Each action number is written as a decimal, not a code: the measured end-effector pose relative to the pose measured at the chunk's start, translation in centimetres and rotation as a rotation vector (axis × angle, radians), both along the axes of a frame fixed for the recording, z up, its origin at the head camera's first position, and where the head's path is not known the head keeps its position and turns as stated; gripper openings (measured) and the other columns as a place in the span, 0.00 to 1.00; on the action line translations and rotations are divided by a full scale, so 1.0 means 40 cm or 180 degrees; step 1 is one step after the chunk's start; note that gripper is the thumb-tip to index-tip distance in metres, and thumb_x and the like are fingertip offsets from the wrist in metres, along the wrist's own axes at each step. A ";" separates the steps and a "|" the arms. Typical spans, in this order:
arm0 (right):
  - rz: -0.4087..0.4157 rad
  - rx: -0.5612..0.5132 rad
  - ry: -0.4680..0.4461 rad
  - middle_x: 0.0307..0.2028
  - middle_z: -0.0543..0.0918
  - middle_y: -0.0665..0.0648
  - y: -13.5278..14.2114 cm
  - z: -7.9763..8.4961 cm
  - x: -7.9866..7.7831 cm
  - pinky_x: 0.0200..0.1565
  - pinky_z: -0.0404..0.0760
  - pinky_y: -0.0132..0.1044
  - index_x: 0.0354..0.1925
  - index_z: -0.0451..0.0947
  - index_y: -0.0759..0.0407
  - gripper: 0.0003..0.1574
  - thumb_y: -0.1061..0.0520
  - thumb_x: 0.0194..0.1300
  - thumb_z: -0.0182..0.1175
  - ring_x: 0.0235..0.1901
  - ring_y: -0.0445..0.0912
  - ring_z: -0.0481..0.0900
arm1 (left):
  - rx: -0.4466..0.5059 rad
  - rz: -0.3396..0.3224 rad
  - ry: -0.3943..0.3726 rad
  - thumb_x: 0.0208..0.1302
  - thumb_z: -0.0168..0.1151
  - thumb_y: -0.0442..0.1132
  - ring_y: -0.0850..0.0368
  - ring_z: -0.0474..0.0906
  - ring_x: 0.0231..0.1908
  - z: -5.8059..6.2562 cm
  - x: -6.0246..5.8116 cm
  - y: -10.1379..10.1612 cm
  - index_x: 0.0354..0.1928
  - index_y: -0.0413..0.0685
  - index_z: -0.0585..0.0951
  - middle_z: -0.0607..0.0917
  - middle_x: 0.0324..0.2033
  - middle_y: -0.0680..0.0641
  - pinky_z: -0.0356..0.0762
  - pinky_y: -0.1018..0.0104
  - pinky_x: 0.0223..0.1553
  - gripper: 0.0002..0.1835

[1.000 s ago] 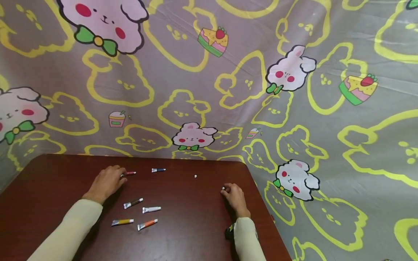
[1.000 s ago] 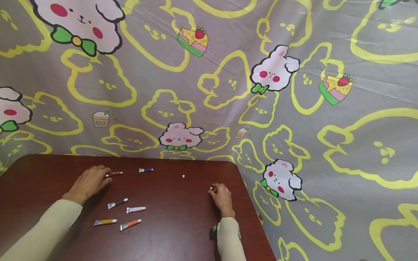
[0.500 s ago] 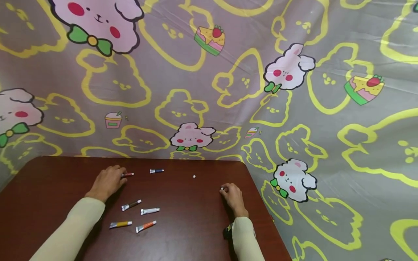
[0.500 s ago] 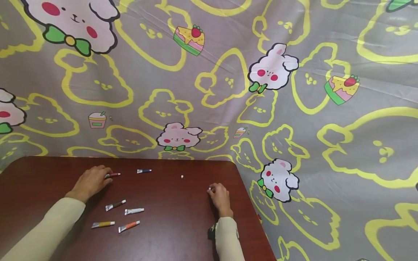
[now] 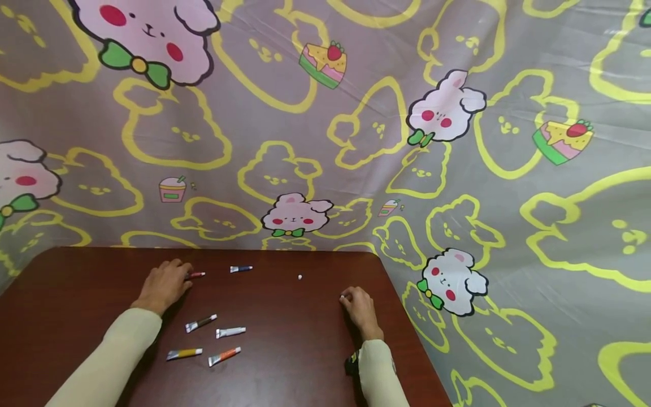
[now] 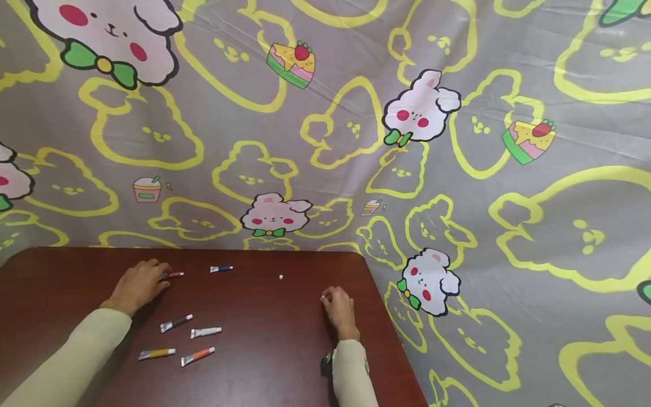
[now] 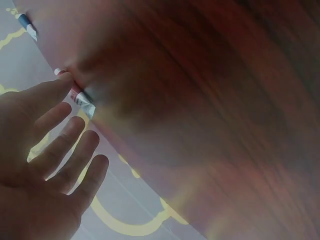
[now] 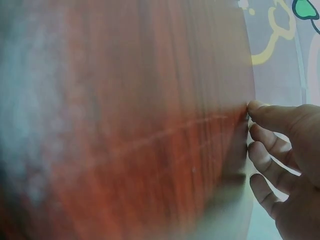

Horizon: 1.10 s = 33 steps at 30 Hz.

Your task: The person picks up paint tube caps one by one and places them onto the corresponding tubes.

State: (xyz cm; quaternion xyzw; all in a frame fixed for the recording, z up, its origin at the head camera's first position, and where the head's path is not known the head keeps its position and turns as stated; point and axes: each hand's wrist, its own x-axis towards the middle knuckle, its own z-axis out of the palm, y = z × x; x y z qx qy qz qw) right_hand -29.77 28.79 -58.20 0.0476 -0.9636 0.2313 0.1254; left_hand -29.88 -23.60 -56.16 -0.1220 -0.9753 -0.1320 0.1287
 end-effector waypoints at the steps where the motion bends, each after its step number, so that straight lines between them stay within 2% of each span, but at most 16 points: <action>1: 0.0018 -0.0004 0.0013 0.34 0.86 0.53 -0.001 0.000 0.000 0.47 0.83 0.53 0.39 0.89 0.57 0.03 0.59 0.69 0.74 0.38 0.52 0.85 | -0.0009 0.0006 -0.0014 0.64 0.78 0.36 0.30 0.81 0.46 -0.001 0.000 -0.001 0.51 0.35 0.85 0.85 0.46 0.31 0.81 0.32 0.44 0.17; 5: 0.0106 0.0008 0.0141 0.33 0.85 0.52 0.000 0.000 -0.001 0.46 0.83 0.54 0.39 0.89 0.57 0.03 0.60 0.68 0.74 0.37 0.51 0.85 | -0.0032 0.0014 -0.0077 0.65 0.77 0.36 0.29 0.80 0.48 -0.002 -0.003 -0.004 0.53 0.34 0.84 0.84 0.47 0.30 0.81 0.32 0.45 0.19; 6: 0.0185 0.0007 0.0228 0.33 0.85 0.51 0.012 -0.013 -0.008 0.45 0.83 0.52 0.39 0.88 0.55 0.04 0.56 0.70 0.73 0.37 0.49 0.84 | -0.0044 0.0010 -0.0085 0.66 0.77 0.36 0.29 0.80 0.48 -0.002 -0.004 -0.005 0.54 0.33 0.84 0.84 0.47 0.30 0.81 0.32 0.45 0.19; 9: 0.0243 0.0036 0.0280 0.33 0.85 0.50 0.013 -0.009 -0.008 0.44 0.83 0.53 0.39 0.87 0.55 0.04 0.56 0.71 0.73 0.35 0.47 0.83 | -0.0069 0.0000 -0.0094 0.66 0.76 0.36 0.29 0.80 0.47 0.002 -0.007 -0.006 0.53 0.33 0.84 0.84 0.48 0.30 0.81 0.33 0.45 0.19; 16: 0.0124 -0.0008 -0.0058 0.36 0.89 0.51 -0.004 0.014 -0.002 0.48 0.85 0.54 0.40 0.87 0.54 0.03 0.56 0.72 0.72 0.39 0.50 0.87 | -0.0148 0.0014 -0.0152 0.67 0.76 0.36 0.28 0.81 0.47 0.007 -0.015 -0.008 0.53 0.32 0.85 0.84 0.49 0.29 0.82 0.33 0.45 0.18; 22: 0.0106 -0.0116 -0.0043 0.36 0.92 0.51 -0.011 0.020 0.005 0.47 0.85 0.50 0.40 0.88 0.54 0.03 0.56 0.72 0.72 0.39 0.49 0.89 | -0.0149 0.0018 -0.0199 0.68 0.74 0.36 0.28 0.80 0.47 0.003 -0.020 -0.008 0.53 0.32 0.86 0.84 0.49 0.29 0.81 0.32 0.45 0.16; 28: 0.0180 -0.0222 0.0009 0.35 0.92 0.52 -0.017 0.029 0.016 0.43 0.85 0.46 0.41 0.89 0.57 0.04 0.57 0.73 0.71 0.37 0.48 0.88 | -0.0103 -0.0003 -0.0125 0.69 0.73 0.34 0.29 0.81 0.44 -0.008 -0.021 -0.003 0.47 0.34 0.86 0.85 0.45 0.30 0.81 0.32 0.43 0.11; 33: 0.0215 -0.0277 -0.0001 0.36 0.91 0.52 -0.023 0.045 0.022 0.44 0.85 0.46 0.43 0.89 0.57 0.04 0.58 0.73 0.70 0.38 0.48 0.88 | -0.0059 0.0009 -0.0032 0.69 0.72 0.33 0.30 0.81 0.42 -0.015 -0.021 0.003 0.42 0.36 0.85 0.85 0.41 0.32 0.81 0.32 0.42 0.07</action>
